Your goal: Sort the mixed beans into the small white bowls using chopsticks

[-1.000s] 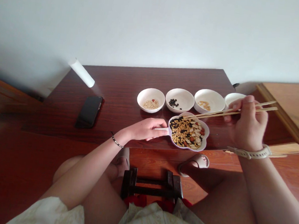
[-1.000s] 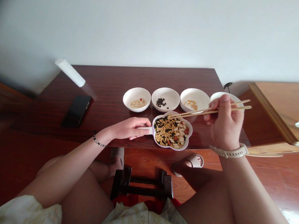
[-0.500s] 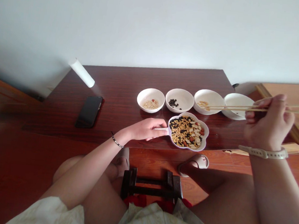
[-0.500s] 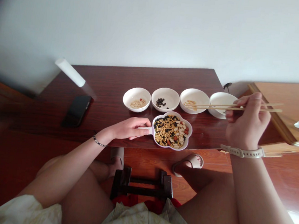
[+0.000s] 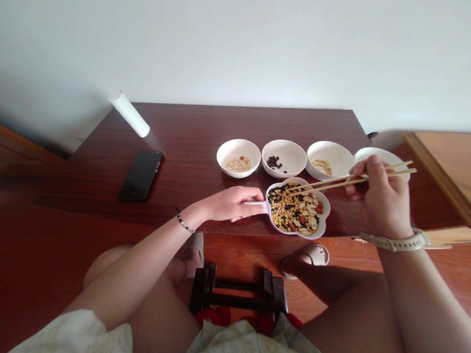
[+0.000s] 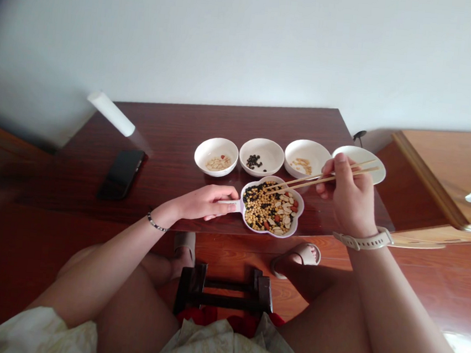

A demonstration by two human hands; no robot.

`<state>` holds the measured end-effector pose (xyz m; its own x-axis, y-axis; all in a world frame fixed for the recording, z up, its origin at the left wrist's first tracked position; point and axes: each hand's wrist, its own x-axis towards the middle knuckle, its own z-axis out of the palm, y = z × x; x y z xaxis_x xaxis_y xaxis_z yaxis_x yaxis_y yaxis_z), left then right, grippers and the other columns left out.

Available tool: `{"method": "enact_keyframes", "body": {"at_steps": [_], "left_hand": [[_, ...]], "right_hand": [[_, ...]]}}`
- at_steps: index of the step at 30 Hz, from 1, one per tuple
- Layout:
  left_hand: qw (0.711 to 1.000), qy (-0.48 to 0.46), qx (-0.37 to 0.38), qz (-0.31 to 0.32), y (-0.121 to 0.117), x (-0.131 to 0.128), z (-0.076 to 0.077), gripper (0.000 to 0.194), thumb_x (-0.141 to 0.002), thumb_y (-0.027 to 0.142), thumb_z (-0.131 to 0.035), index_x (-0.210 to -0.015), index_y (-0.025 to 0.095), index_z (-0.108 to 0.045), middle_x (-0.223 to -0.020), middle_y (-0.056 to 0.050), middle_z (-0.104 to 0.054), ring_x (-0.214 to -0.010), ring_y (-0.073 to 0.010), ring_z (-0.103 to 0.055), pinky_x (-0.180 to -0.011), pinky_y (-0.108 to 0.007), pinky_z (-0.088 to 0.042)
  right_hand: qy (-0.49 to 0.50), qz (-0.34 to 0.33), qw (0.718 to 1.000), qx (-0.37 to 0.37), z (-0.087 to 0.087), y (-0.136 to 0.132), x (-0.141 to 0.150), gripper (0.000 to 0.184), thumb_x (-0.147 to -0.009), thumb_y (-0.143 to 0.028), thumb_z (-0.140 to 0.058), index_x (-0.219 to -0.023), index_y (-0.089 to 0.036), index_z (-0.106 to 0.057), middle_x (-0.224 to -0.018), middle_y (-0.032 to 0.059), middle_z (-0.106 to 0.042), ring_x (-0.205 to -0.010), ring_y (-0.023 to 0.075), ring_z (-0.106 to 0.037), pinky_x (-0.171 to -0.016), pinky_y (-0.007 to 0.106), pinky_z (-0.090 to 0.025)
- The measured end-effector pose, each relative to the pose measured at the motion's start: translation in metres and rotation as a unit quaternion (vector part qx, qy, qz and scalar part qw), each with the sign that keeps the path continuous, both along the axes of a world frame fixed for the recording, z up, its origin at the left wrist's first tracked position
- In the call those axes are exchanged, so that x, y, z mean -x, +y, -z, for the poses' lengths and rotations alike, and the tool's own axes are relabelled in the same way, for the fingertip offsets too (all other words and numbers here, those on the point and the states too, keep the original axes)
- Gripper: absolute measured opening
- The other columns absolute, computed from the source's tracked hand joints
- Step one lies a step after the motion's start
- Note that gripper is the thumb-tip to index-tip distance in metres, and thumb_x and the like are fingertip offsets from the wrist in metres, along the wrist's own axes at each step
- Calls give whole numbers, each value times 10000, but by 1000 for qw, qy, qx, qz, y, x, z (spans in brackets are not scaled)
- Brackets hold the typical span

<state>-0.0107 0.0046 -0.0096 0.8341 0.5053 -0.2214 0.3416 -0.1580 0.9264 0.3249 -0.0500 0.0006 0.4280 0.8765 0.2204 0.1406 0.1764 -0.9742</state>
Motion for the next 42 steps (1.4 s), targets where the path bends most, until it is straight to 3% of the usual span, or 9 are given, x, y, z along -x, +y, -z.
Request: {"method": "enact_keyframes", "body": {"at_steps": [16, 20, 26, 30, 38, 42], "left_hand": [[1000, 8, 5, 1, 0, 0, -1, 468, -1048, 647, -608, -1119, 186, -647, -840, 5, -622, -542, -75, -516, -478, -206, -390], [1000, 8, 4, 3, 1, 1, 0, 463, -1047, 642, -615, -1125, 188, -646, -840, 4, -630, -541, -75, -518, -477, -203, -384], [1000, 8, 1, 0, 0, 1, 0, 470, -1046, 647, -611, -1122, 185, -648, -839, 2, -630, -539, -76, -516, -478, -204, -384], [1000, 10, -1, -1, -1, 2, 0, 468, -1044, 645, -609, -1123, 186, -655, -854, -2, -629, -543, -78, -520, -483, -209, -394], [1000, 3, 3, 1, 0, 4, 3, 459, -1049, 640, -607, -1110, 186, -645, -838, 0, -625, -539, -77, -515, -478, -207, -381], [1000, 5, 0, 1, 0, 4, 3, 450, -1050, 627, -607, -1110, 183, -650, -841, -3, -624, -546, -79, -519, -479, -204, -385]], "right_hand": [[-41, 18, 999, 1, 3, -2, 1, 494, -1034, -610, -656, -752, -205, -650, -599, 16, -599, -465, 109, -543, -385, 202, -374], [-24, 36, 999, -10, 2, -1, 2, 515, -1000, -631, -699, -731, -196, -642, -634, 22, -609, -459, 100, -541, -365, 206, -360], [39, 36, 996, -72, -2, 5, -4, 449, -995, -526, -729, -719, -197, -596, -666, 4, -586, -416, 86, -506, -329, 222, -294], [80, 104, 985, -115, -2, 9, -17, 398, -1034, -398, -661, -700, -200, -575, -668, 9, -583, -416, 82, -502, -326, 222, -236], [136, 207, 953, -172, -3, 12, -45, 479, -1144, -254, -400, -688, -210, -539, -653, -22, -506, -428, 72, -456, -367, 216, -296], [149, 210, 955, -144, -4, 11, -43, 441, -1112, -305, -536, -683, -202, -537, -666, -28, -514, -451, 62, -462, -385, 206, -315]]}}
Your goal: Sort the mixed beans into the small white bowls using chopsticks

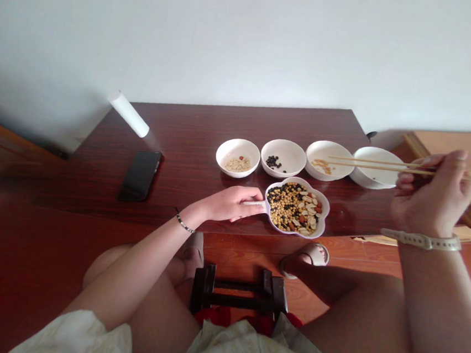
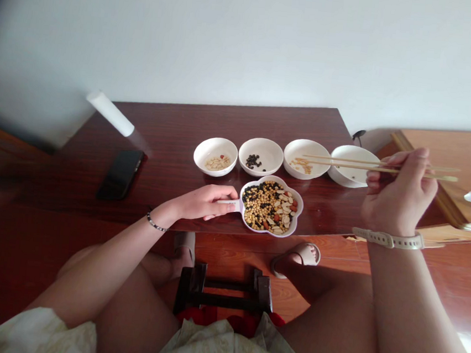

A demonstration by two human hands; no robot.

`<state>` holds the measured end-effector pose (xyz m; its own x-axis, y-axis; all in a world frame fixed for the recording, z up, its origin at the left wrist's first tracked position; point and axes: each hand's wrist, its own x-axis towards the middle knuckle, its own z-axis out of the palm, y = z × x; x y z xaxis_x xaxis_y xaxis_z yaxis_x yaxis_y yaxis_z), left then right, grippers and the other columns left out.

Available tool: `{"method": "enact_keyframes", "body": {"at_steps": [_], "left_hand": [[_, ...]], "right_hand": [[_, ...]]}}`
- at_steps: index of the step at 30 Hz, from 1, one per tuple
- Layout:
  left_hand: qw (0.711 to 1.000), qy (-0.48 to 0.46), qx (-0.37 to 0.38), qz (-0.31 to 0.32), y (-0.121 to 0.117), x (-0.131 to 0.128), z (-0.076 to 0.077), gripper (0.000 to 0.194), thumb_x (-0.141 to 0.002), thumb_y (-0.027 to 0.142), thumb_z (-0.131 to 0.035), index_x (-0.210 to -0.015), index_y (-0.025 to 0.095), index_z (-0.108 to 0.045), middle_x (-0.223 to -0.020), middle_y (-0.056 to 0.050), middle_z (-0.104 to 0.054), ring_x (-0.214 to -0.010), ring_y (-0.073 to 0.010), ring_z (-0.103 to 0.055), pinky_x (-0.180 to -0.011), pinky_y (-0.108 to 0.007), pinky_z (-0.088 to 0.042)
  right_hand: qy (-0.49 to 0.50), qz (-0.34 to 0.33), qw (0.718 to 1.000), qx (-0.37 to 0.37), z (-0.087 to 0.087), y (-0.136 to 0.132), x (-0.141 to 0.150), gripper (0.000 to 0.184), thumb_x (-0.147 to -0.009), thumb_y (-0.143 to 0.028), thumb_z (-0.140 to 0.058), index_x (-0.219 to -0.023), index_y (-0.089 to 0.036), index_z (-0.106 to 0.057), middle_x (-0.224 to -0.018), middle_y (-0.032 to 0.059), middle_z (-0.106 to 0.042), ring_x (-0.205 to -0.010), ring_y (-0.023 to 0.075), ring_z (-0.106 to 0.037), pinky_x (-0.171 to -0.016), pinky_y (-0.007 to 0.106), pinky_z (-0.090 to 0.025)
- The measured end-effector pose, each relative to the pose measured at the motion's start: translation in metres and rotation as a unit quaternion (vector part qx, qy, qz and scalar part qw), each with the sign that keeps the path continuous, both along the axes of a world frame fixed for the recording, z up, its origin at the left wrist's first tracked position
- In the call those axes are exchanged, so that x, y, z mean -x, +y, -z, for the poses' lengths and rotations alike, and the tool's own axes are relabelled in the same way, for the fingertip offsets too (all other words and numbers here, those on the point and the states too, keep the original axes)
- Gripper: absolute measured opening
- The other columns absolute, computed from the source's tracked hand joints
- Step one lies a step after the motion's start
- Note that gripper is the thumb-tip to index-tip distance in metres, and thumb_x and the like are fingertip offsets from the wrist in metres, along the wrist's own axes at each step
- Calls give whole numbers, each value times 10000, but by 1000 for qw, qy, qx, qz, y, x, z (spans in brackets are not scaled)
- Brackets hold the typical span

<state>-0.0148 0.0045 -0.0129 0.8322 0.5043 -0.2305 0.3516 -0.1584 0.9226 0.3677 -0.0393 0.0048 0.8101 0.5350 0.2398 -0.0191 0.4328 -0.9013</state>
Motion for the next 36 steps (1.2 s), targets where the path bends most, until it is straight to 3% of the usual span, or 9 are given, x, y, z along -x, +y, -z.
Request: {"method": "enact_keyframes", "body": {"at_steps": [6, 11, 18, 29, 36], "left_hand": [[1000, 3, 1, -2, 0, -1, -1, 476, -1037, 644, -617, -1127, 179, -665, -840, -8, -631, -541, -83, -520, -476, -210, -384], [1000, 7, 0, -1, 0, -2, -2, 473, -1042, 651, -612, -1129, 188, -657, -837, 0, -637, -537, -78, -522, -480, -207, -385], [1000, 5, -1, 1, 0, -4, -4, 467, -1046, 643, -613, -1137, 186, -653, -852, -4, -646, -536, -77, -531, -481, -206, -391], [1000, -4, 3, 4, 1, -4, -2, 474, -1046, 648, -615, -1134, 184, -652, -842, 2, -632, -535, -75, -528, -473, -198, -388], [1000, -5, 4, 4, 1, -4, -2, 464, -1047, 636, -617, -1131, 182, -656, -842, -4, -637, -538, -78, -530, -471, -200, -393]], "right_hand": [[-73, -123, 987, 77, 3, -5, 16, 429, -988, -483, -740, -711, -192, -591, -679, 7, -594, -441, 81, -504, -340, 214, -252], [-121, -205, 962, 134, 5, -9, 30, 426, -988, -526, -743, -746, -191, -636, -651, 4, -578, -468, 85, -519, -371, 196, -315], [-146, -215, 954, 148, 10, -9, 32, 459, -988, -596, -725, -766, -199, -660, -662, 17, -586, -481, 107, -532, -369, 200, -325], [-188, -213, 943, 173, 9, -13, 40, 453, -1077, -555, -615, -785, -209, -636, -568, 1, -568, -472, 110, -525, -409, 194, -373], [-173, -210, 949, 159, 7, -14, 41, 412, -1088, -503, -612, -804, -205, -621, -691, 4, -579, -513, 101, -539, -410, 196, -368]]}}
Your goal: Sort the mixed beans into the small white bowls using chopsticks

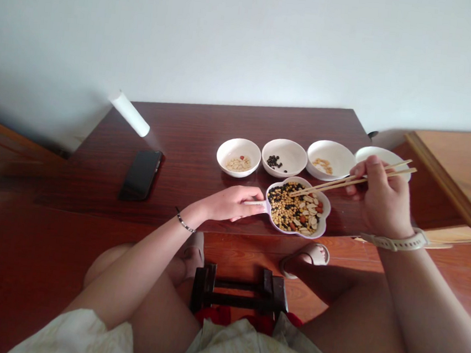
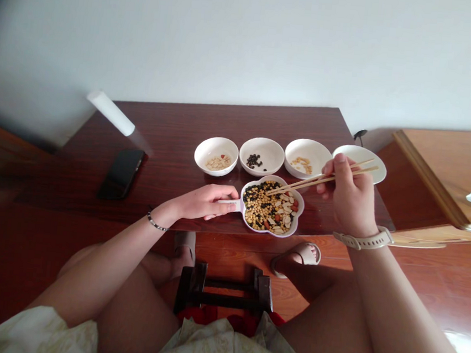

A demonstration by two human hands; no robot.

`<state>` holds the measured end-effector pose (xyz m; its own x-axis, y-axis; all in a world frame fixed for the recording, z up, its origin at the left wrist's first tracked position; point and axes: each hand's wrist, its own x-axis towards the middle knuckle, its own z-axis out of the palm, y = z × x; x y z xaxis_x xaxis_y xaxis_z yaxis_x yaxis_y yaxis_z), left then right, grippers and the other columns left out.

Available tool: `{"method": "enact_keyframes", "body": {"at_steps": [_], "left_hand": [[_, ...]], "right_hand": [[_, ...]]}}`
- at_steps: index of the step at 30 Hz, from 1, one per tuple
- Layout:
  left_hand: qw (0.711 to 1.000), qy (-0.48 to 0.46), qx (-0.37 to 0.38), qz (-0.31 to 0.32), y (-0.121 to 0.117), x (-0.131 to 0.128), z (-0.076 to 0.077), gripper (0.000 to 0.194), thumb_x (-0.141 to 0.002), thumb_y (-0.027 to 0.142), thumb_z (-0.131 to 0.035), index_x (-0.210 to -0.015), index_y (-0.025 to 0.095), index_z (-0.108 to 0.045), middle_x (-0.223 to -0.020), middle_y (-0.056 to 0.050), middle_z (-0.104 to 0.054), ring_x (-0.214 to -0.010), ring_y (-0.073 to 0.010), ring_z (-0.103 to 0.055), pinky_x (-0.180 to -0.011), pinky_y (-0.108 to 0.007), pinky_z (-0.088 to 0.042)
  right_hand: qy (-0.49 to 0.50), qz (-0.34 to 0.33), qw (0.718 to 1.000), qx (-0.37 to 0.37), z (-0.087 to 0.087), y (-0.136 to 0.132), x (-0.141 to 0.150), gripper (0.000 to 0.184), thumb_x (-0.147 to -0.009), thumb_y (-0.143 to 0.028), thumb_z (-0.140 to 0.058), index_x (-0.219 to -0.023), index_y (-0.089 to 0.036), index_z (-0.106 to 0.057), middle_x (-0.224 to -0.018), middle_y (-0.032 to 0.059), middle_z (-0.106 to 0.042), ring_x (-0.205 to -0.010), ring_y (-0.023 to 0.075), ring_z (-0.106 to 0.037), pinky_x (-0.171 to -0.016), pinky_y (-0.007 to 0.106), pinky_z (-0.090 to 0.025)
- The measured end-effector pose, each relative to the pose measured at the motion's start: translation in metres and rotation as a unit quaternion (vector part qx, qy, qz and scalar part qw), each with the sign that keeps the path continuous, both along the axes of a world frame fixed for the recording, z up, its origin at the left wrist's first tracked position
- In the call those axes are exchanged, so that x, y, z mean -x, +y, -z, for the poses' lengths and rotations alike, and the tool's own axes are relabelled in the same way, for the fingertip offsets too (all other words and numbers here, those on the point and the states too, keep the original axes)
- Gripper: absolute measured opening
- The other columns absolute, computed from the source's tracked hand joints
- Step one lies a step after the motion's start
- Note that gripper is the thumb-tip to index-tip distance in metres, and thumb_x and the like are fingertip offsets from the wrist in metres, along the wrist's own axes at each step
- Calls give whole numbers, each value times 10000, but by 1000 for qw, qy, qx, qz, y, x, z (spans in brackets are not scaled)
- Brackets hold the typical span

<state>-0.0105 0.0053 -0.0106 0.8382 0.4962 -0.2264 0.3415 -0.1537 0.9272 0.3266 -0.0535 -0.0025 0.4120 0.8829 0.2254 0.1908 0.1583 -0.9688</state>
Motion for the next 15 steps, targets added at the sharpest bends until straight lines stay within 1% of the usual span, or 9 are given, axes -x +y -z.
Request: {"method": "enact_keyframes", "body": {"at_steps": [4, 8, 12, 15], "left_hand": [[1000, 0, -3, 0, 0, 0, 0, 460, -1049, 633, -618, -1137, 183, -658, -846, -2, -639, -536, -76, -529, -475, -203, -393], [1000, 2, 0, -1, 0, 0, 0, 458, -1049, 631, -616, -1138, 184, -654, -847, 0, -637, -537, -76, -528, -478, -203, -390], [1000, 7, 2, -2, -1, -1, -1, 463, -1047, 635, -616, -1140, 182, -652, -850, 1, -635, -535, -75, -525, -478, -204, -388], [1000, 8, 0, -1, 0, -1, -1, 464, -1047, 635, -617, -1138, 182, -654, -847, 0, -638, -534, -75, -527, -480, -204, -390]], "right_hand": [[13, -1, 1000, -9, 1, 1, -2, 425, -1075, -516, -634, -793, -199, -619, -756, 13, -593, -513, 91, -537, -396, 201, -346], [4, -7, 1000, 17, 2, 0, -3, 433, -1088, -517, -615, -795, -198, -636, -678, 9, -582, -511, 97, -525, -415, 200, -344], [9, -14, 1000, 17, 3, 0, -2, 426, -1090, -510, -615, -797, -202, -633, -632, -1, -557, -502, 103, -519, -414, 202, -350], [6, -11, 1000, 17, 3, 1, -1, 418, -1092, -501, -614, -799, -202, -628, -637, -4, -550, -499, 103, -529, -411, 198, -362]]}}
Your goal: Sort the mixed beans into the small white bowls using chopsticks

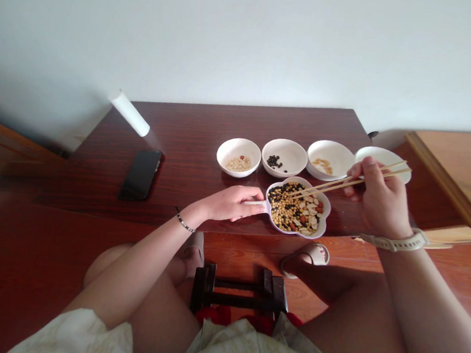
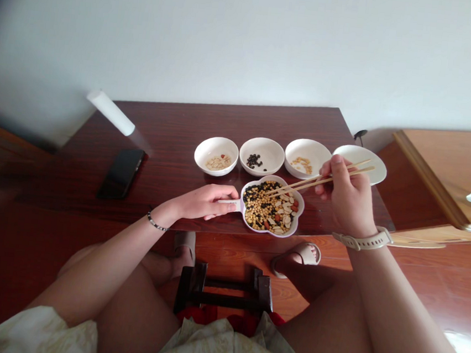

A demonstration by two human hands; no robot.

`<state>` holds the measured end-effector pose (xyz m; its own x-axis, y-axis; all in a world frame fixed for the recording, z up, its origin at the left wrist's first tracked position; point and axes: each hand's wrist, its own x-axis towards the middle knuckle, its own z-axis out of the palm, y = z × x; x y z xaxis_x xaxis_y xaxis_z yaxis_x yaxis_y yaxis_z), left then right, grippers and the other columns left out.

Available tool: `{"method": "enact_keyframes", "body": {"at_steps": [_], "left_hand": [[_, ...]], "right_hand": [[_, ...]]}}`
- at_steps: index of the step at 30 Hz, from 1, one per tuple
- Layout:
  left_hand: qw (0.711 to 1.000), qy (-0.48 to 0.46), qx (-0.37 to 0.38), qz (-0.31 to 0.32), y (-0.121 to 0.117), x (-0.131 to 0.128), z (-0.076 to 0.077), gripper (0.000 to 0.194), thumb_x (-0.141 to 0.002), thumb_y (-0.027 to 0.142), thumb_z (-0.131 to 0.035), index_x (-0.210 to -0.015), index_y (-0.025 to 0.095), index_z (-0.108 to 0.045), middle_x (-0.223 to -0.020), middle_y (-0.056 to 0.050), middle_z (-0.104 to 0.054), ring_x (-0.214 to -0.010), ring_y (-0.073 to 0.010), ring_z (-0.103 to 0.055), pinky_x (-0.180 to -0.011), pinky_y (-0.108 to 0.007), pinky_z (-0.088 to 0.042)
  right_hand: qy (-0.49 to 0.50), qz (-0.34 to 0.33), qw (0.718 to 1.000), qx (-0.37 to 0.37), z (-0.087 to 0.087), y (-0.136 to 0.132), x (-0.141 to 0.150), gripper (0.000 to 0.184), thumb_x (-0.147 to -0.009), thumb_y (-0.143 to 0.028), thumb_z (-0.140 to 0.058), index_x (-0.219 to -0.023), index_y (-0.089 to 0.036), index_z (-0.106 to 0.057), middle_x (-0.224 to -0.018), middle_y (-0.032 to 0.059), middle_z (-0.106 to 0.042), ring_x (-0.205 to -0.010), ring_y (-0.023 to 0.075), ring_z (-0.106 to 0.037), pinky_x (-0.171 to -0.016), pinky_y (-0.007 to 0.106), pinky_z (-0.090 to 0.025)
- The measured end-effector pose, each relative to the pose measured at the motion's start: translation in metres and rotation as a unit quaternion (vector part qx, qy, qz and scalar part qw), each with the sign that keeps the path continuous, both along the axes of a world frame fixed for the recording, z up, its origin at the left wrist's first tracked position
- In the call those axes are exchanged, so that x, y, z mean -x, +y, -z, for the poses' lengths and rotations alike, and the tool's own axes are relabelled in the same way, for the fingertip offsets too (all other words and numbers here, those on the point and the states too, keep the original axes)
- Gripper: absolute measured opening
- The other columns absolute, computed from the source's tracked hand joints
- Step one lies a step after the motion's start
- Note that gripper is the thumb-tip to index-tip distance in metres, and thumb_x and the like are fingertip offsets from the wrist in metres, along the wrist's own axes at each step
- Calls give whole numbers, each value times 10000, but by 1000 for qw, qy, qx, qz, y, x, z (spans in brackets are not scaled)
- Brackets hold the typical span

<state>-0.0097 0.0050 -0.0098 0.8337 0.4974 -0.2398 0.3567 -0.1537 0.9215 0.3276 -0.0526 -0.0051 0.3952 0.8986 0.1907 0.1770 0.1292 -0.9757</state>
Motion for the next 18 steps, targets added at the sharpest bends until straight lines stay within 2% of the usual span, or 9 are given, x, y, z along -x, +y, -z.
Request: {"method": "enact_keyframes", "body": {"at_steps": [8, 18], "left_hand": [[1000, -4, -4, -1, 0, 1, -1, 457, -1050, 631, -616, -1125, 182, -650, -843, 3, -637, -536, -74, -528, -480, -205, -391], [1000, -5, -1, -2, -1, 0, -1, 466, -1047, 642, -614, -1122, 184, -653, -840, 0, -629, -542, -77, -526, -474, -203, -391]], "right_hand": [[10, 6, 1000, -9, -2, -2, -2, 404, -1089, -490, -615, -809, -199, -619, -722, 6, -567, -519, 94, -529, -397, 193, -347], [-25, 11, 1000, 9, -1, -3, -2, 434, -1097, -521, -594, -800, -206, -628, -640, 7, -576, -520, 107, -538, -429, 197, -379]]}}
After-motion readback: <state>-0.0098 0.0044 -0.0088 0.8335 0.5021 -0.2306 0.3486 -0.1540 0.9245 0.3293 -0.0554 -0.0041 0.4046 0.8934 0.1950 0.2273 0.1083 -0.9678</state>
